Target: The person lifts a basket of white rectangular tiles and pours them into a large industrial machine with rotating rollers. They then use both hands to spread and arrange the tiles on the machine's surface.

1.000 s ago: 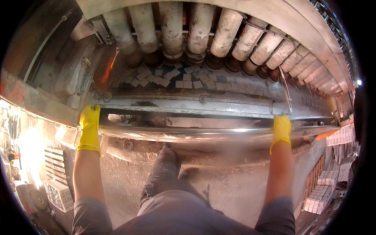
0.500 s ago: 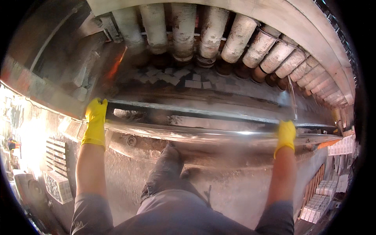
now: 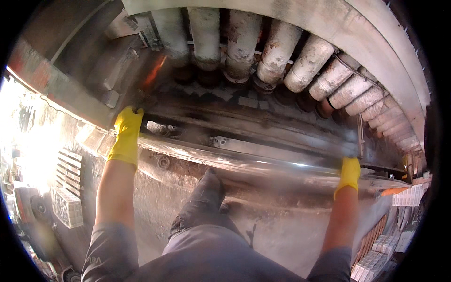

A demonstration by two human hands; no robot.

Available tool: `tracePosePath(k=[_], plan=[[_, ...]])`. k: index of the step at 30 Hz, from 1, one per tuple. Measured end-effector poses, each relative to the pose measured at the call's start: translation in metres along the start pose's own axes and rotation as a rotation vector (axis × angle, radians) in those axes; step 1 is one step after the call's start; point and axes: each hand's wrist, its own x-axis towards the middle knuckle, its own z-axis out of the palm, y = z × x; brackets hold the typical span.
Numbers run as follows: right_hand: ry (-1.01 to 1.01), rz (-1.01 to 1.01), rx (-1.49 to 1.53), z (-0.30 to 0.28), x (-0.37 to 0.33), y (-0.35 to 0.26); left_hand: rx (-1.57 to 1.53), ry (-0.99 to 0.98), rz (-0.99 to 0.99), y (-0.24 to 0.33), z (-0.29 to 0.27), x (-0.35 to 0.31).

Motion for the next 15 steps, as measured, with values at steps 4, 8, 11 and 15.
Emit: tracePosePath(k=[4,8,11,15], plan=[[0.138,-0.206,-0.056,-0.007,0.000,-0.011,0.034,-0.017,-0.033,0.012,0.005,0.019],[0.039,0.143,0.224,-0.043,-0.002,-0.048,0.017,-0.023,-0.037,0.021,0.005,0.035],[0.088,-0.121,-0.111,-0.013,0.035,-0.007,0.002,-0.039,-0.043,0.036,0.010,0.042],[0.039,-0.051,0.008,-0.033,0.032,-0.053,0.016,-0.006,-0.065,0.036,0.004,0.051]])
